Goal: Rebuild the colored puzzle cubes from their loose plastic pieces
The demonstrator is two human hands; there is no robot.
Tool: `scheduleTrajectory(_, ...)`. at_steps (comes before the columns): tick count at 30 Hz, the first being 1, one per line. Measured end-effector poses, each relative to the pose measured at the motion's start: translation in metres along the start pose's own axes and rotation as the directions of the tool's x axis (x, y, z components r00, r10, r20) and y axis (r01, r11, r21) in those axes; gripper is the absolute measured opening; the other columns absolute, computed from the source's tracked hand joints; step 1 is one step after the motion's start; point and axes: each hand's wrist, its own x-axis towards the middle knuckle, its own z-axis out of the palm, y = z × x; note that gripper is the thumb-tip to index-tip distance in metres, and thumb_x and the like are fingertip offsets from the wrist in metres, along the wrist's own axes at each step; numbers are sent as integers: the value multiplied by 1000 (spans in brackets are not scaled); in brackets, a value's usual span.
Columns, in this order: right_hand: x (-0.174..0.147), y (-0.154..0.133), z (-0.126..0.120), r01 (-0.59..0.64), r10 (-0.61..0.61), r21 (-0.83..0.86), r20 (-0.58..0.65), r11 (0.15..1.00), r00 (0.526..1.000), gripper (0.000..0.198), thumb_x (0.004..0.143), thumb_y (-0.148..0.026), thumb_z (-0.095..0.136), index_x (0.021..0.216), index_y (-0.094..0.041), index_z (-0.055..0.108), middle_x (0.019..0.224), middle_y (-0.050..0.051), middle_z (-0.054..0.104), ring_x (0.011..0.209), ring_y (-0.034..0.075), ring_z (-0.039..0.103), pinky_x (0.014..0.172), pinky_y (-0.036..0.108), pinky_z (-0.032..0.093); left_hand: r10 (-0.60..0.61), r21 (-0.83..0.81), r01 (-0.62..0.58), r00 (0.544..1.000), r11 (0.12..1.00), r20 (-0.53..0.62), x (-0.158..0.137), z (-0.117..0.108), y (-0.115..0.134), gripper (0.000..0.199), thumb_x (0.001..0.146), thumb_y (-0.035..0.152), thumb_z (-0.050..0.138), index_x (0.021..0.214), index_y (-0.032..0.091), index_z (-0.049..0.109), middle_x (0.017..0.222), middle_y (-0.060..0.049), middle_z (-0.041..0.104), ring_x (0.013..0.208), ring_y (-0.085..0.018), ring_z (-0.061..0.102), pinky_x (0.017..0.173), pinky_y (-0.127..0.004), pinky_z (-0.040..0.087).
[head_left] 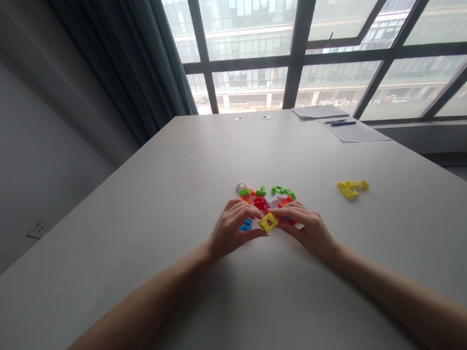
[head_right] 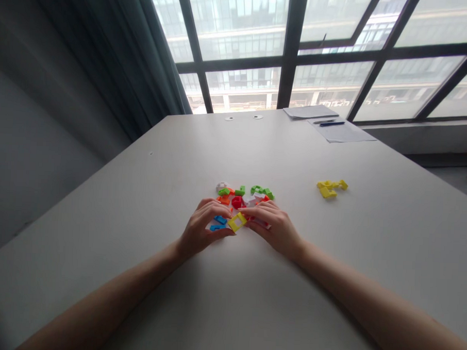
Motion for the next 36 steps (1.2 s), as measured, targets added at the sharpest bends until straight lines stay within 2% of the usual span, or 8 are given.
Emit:
scheduleTrajectory(4, -1, -2, 1, -64, 65, 21, -37, 998, 997, 17, 88, -28, 63, 103, -23, 69, 87, 4, 72, 80, 17, 66, 80, 34, 54, -18, -2, 18, 1000, 1000, 6, 1, 0, 1, 26, 82, 42, 69, 84, 19, 57, 80, -1, 71, 74, -15, 65, 84, -33, 44)
scheduleTrajectory(8, 1, -5, 0, -89, 90, 24, -16, 996, 996, 12, 89, -29, 62, 96, -23, 70, 79, 3, 71, 74, 16, 64, 80, 34, 53, -24, -5, 24, 999, 1000, 44, 1, -1, 1, 24, 85, 41, 66, 81, 19, 57, 79, 0, 71, 74, -14, 65, 84, -33, 44)
scheduleTrajectory(12, 2, -6, 0, -58, 58, 7, 8, 998, 998, 16, 89, -30, 61, 102, -23, 67, 86, 4, 72, 80, 17, 64, 83, 35, 51, -27, 3, 27, 998, 1000, 56, -1, -1, 0, 20, 87, 37, 64, 83, 19, 57, 81, -1, 70, 75, -14, 65, 84, -32, 44)
scheduleTrajectory(17, 1, -4, 2, -27, 28, -18, 53, 999, 998, 32, 85, -35, 66, 113, -21, 60, 97, 8, 71, 91, 21, 64, 86, 37, 50, -35, 8, 35, 995, 999, 94, -3, -1, -2, 12, 90, 31, 61, 87, 20, 57, 88, -2, 71, 83, -15, 65, 86, -33, 43)
scheduleTrajectory(28, 2, -5, 3, -23, 25, -45, 45, 999, 999, 34, 83, -37, 68, 111, -23, 57, 95, 6, 69, 89, 21, 63, 87, 38, 49, 25, -10, -25, 994, 1000, 106, 0, -1, 2, 7, 92, 26, 58, 89, 20, 59, 85, -2, 71, 79, -15, 64, 86, -33, 43)
scheduleTrajectory(36, 0, -5, 5, -23, 24, -14, 39, 1000, 999, 31, 83, -30, 65, 112, -22, 55, 95, 6, 67, 89, 20, 61, 86, 37, 47, 51, -15, -50, 995, 999, 88, 1, -2, 3, 3, 90, 22, 61, 90, 20, 59, 85, -1, 71, 78, -14, 64, 87, -33, 44)
